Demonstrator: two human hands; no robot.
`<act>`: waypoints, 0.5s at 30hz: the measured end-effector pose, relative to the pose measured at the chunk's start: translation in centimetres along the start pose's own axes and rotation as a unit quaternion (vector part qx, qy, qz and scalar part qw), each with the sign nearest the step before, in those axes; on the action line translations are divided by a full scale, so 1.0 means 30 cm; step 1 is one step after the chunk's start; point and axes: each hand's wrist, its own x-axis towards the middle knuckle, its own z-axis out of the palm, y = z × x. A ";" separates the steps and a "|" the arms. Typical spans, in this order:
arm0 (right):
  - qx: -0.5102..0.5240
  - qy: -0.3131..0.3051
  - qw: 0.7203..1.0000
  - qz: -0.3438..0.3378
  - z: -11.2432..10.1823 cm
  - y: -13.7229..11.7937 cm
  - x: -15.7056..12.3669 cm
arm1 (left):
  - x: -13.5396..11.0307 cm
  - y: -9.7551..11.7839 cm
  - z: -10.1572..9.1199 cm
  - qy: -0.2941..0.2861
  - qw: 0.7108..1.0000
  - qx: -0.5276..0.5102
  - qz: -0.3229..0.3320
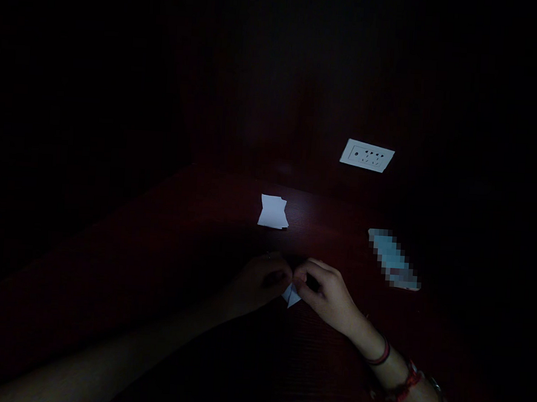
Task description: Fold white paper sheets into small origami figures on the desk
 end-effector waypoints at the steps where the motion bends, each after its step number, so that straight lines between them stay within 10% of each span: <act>1: 0.003 0.002 1.000 0.001 -0.004 0.000 0.000 | 0.001 -0.003 0.000 0.000 1.000 -0.007 -0.002; 15: 0.172 0.141 0.969 0.112 -0.024 0.067 0.000 | -0.007 -0.049 -0.012 0.008 0.988 -0.117 -0.097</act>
